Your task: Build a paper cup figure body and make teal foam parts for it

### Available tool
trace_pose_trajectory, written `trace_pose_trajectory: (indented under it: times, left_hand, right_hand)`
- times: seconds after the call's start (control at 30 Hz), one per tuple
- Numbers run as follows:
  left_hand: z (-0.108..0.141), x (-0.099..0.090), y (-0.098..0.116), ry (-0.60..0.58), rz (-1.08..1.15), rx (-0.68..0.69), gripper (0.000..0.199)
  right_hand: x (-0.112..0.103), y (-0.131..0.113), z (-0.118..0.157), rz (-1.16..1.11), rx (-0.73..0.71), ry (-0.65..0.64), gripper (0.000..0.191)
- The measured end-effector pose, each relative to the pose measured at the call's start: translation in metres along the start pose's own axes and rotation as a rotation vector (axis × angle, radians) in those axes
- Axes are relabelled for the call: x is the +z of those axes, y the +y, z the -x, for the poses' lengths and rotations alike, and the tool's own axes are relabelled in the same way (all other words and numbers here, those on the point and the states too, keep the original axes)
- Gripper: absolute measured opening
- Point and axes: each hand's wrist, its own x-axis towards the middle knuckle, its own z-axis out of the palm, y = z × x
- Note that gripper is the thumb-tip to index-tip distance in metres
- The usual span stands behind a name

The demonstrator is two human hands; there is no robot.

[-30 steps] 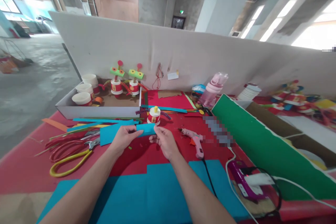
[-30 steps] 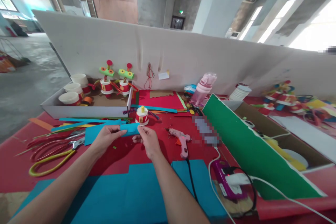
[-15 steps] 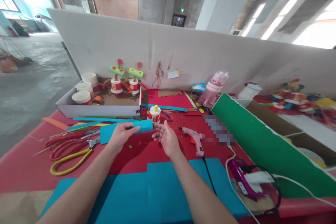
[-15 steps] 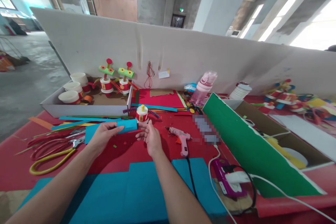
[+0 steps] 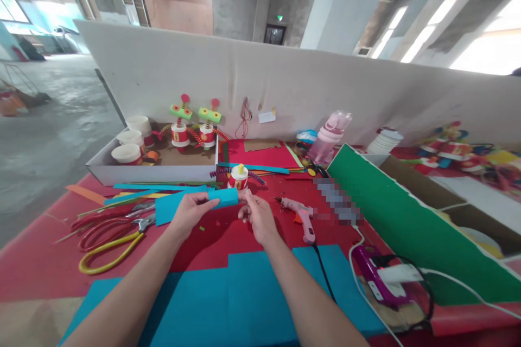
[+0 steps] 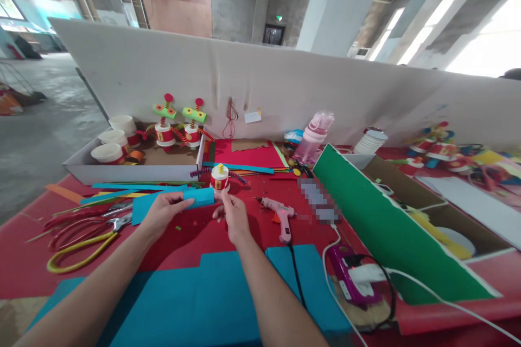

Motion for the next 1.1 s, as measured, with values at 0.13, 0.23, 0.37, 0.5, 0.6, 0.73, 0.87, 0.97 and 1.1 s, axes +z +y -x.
trace_pose_trajectory:
  times: [0.13, 0.23, 0.37, 0.5, 0.6, 0.73, 0.87, 0.97, 1.1]
  left_hand:
    - [0.001, 0.005, -0.001, -0.018, -0.048, 0.006, 0.037]
    - [0.002, 0.009, -0.001, -0.012, -0.107, 0.04, 0.04]
    - [0.004, 0.011, -0.001, -0.038, -0.134, 0.037, 0.038]
    - [0.004, 0.011, -0.001, -0.055, -0.093, -0.01, 0.038]
    - [0.004, 0.01, -0.002, -0.052, -0.031, -0.047, 0.042]
    - [0.003, 0.011, -0.002, -0.017, 0.024, -0.076, 0.042]
    - [0.005, 0.014, -0.004, -0.022, 0.015, -0.144, 0.04]
    - [0.005, 0.016, -0.005, 0.007, 0.04, -0.122, 0.037]
    - [0.004, 0.016, -0.004, 0.045, 0.021, -0.064, 0.037]
  right_hand:
    - [0.004, -0.001, 0.005, 0.106, 0.062, -0.11, 0.046]
    - [0.005, -0.002, 0.008, 0.139, 0.102, -0.132, 0.04]
    - [0.004, -0.002, 0.008, 0.11, 0.127, -0.12, 0.038]
    - [0.003, 0.001, 0.006, 0.157, 0.1, -0.089, 0.037]
    - [0.003, 0.001, 0.005, 0.185, 0.054, -0.053, 0.036]
    - [0.005, 0.0, 0.006, 0.166, 0.032, -0.032, 0.035]
    - [0.007, 0.0, 0.008, 0.161, 0.02, -0.069, 0.034]
    - [0.006, 0.001, 0.007, 0.138, 0.034, -0.088, 0.034]
    - [0.002, 0.001, 0.004, 0.096, 0.047, -0.098, 0.036]
